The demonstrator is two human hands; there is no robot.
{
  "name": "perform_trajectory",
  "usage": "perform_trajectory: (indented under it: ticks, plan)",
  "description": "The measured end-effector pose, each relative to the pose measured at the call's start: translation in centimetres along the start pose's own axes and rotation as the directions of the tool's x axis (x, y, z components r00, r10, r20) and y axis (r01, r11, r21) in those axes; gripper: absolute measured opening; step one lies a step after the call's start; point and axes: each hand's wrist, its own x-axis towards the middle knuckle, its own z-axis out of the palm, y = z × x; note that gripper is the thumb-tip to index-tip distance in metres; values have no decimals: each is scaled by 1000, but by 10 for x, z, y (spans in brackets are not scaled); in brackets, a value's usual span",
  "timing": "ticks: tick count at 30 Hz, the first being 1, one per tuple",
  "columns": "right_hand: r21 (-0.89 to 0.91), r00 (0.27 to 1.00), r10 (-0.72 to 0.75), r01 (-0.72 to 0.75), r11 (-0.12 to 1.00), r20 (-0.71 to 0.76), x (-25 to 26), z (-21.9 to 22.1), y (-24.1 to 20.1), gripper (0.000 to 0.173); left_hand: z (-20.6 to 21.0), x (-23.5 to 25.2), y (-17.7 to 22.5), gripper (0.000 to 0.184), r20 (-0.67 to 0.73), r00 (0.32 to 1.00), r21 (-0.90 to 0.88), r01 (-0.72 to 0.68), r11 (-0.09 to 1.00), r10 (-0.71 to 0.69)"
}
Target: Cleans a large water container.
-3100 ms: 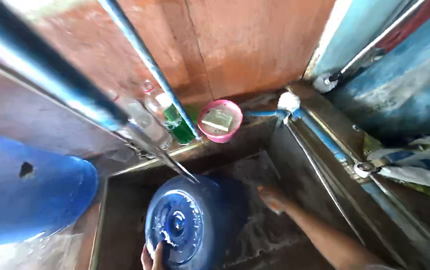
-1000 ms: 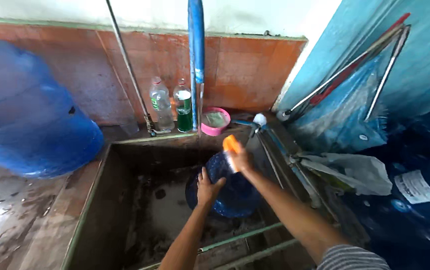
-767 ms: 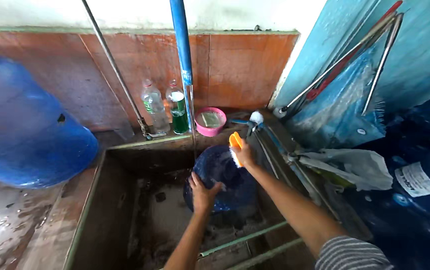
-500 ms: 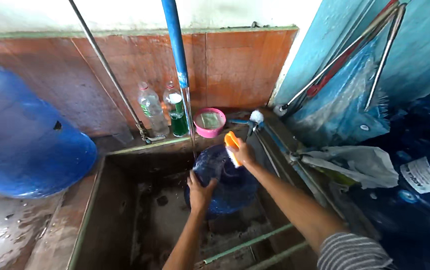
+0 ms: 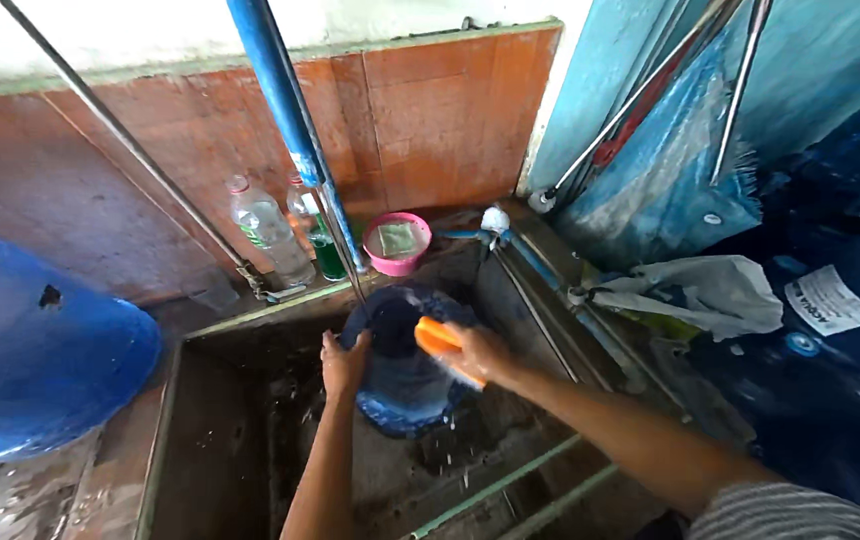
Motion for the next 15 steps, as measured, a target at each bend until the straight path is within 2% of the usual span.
perform_trajectory:
  ticks: [3,5,7,8,10,11,12,13,15]
  plan:
    - [79,971,148,-135,988,-190,41,-18,19,63,18,-18,14,69,141,989,122,-71,990,53]
    - [91,975,79,-61,994,-206,50,-1,-2,66,30,-16,21,72,266,950,150,-209,966,164]
    - [71,984,-55,68,995,-172,44,7,-22,65,25,-5,18,71,262,926,105,-307,946,272]
    - [84,979,-67,84,993,-192,47,8,-17,63,20,-8,9,73,207,941,91,-290,953,267]
    - [107,968,24,3,994,-250,64,-5,-4,61,21,-32,-2,94,98,985,56,-144,988,139]
    - [98,969,63,-41,994,-239,69,-9,-6,62,32,-48,-4,105,87,994,8,-70,998,69]
    - [62,979,43,-31,998,-199,66,-6,-15,63,42,-59,-4,114,110,994,0,-18,1000,18]
    - [14,989,-38,41,999,-145,56,2,-27,64,48,-62,-2,117,144,990,19,-6,1000,3]
    - [-34,973,-225,223,974,-53,41,9,-43,62,46,-53,-1,111,187,981,25,-65,998,59]
